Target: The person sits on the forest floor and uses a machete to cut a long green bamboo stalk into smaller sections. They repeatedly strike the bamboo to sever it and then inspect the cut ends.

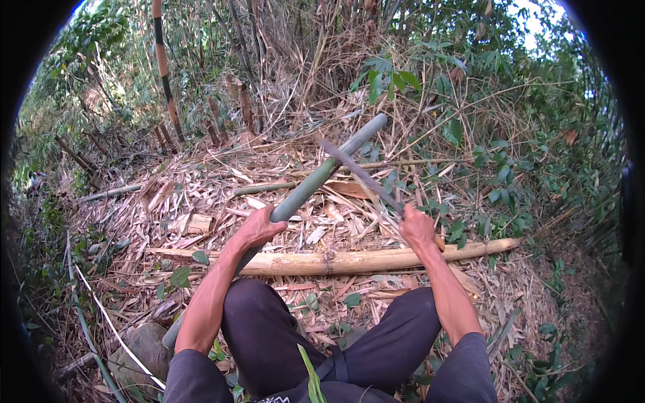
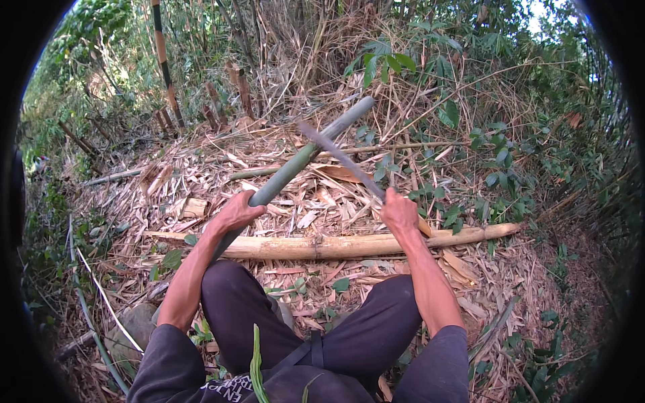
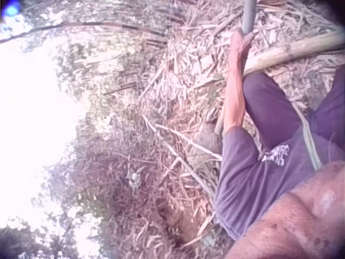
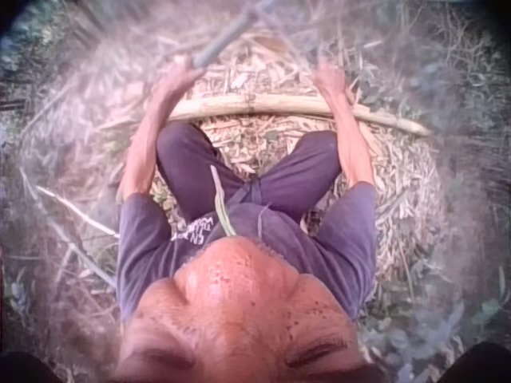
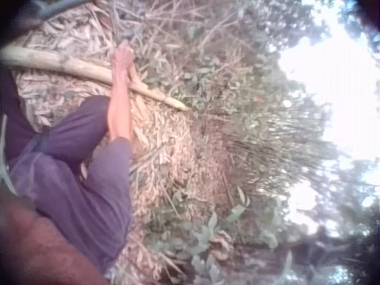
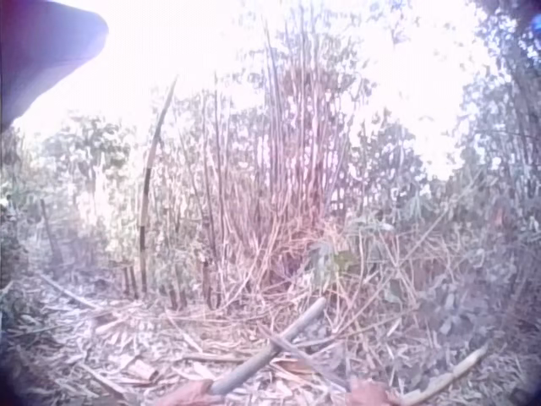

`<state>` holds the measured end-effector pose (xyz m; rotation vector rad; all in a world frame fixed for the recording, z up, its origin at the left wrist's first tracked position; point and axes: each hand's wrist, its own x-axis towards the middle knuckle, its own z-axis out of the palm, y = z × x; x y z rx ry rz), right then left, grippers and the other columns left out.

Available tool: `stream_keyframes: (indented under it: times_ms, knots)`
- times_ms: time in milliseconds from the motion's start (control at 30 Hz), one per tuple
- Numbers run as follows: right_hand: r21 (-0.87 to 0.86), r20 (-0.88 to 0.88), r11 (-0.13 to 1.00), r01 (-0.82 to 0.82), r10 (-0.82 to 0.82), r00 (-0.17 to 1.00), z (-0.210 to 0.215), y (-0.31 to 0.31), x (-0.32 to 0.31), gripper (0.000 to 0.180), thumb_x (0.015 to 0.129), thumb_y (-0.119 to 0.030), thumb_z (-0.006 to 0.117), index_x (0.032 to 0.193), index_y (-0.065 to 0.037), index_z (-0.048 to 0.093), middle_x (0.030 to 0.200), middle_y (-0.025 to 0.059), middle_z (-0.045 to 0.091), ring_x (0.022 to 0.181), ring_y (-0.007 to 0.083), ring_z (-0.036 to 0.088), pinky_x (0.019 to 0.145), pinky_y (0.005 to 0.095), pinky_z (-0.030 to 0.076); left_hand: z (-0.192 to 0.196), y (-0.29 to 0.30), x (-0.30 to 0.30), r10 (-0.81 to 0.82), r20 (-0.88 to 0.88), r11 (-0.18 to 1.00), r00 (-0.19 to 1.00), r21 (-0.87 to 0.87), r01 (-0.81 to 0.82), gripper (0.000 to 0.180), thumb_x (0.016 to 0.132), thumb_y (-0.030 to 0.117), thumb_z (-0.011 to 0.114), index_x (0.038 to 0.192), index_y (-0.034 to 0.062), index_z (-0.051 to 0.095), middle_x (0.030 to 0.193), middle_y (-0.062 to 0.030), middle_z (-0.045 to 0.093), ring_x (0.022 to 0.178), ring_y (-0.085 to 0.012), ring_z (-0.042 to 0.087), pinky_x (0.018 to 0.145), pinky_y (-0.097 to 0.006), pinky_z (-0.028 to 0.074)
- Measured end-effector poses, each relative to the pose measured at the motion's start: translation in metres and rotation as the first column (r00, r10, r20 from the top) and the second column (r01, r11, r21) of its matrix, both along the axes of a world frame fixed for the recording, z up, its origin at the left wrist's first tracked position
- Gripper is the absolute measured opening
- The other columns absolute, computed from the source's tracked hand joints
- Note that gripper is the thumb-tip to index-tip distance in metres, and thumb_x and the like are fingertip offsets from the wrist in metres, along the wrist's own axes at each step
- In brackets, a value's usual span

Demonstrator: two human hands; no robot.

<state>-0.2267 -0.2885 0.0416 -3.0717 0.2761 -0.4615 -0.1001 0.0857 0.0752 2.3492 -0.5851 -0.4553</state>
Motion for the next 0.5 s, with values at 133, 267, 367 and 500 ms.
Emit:
stream_keyframes:
  times_ms: [133, 267, 367, 500]
  knots:
    - [-0.138, 0.035, 0.977, -0.165, 0.171, 0.985, -0.003, 0.010, 0.001, 0.010, 0.086, -0.007, 0.050, 0.076, -0.004, 0.049, 0.058, 0.0121, 0.058, 0.048, 0.0236, 0.061, 0.045, 0.0404, 0.052, 0.000, -0.003, -0.004, -0.007, -0.075, 0.999, 0.997, -0.037, 0.004, 0.048, 0.074, 0.033, 0.073, 0.096, -0.0057, 0.057, 0.075, -0.0146, 0.063, 0.058, -0.0175, 0.061, 0.055, -0.033, 0.049]
    - [-0.047, 0.111, 0.995, 0.083, -0.078, 0.991, -0.008, -0.025, -0.006, 0.006, 0.085, -0.007, 0.051, 0.083, -0.001, 0.053, 0.059, 0.0135, 0.059, 0.048, 0.0242, 0.061, 0.044, 0.0391, 0.052, -0.009, -0.007, -0.003, -0.043, -0.080, 0.999, 0.996, -0.033, 0.040, 0.050, 0.074, 0.031, 0.074, 0.101, -0.0064, 0.057, 0.077, -0.0148, 0.064, 0.061, -0.0184, 0.062, 0.058, -0.034, 0.049]
    - [0.050, -0.003, 0.998, 0.044, -0.044, 0.999, -0.003, -0.006, -0.005, 0.005, 0.083, -0.006, 0.052, 0.080, -0.002, 0.051, 0.059, 0.0137, 0.059, 0.047, 0.0258, 0.060, 0.047, 0.0421, 0.052, -0.010, -0.001, 0.001, -0.038, -0.062, 0.999, 0.997, -0.029, 0.037, 0.054, 0.073, 0.035, 0.071, 0.106, -0.0056, 0.057, 0.080, -0.0144, 0.065, 0.067, -0.0203, 0.063, 0.064, -0.035, 0.050]
    - [-0.150, 0.077, 0.947, -0.285, 0.299, 0.951, -0.012, 0.018, 0.002, 0.010, 0.085, -0.006, 0.051, 0.077, -0.004, 0.048, 0.056, 0.0102, 0.055, 0.043, 0.0194, 0.055, 0.036, 0.0361, 0.046, -0.014, 0.003, 0.004, -0.050, -0.078, 0.992, 0.996, -0.116, 0.041, 0.057, 0.075, 0.041, 0.067, 0.107, -0.0046, 0.057, 0.081, -0.0133, 0.065, 0.072, -0.0208, 0.062, 0.068, -0.034, 0.049]
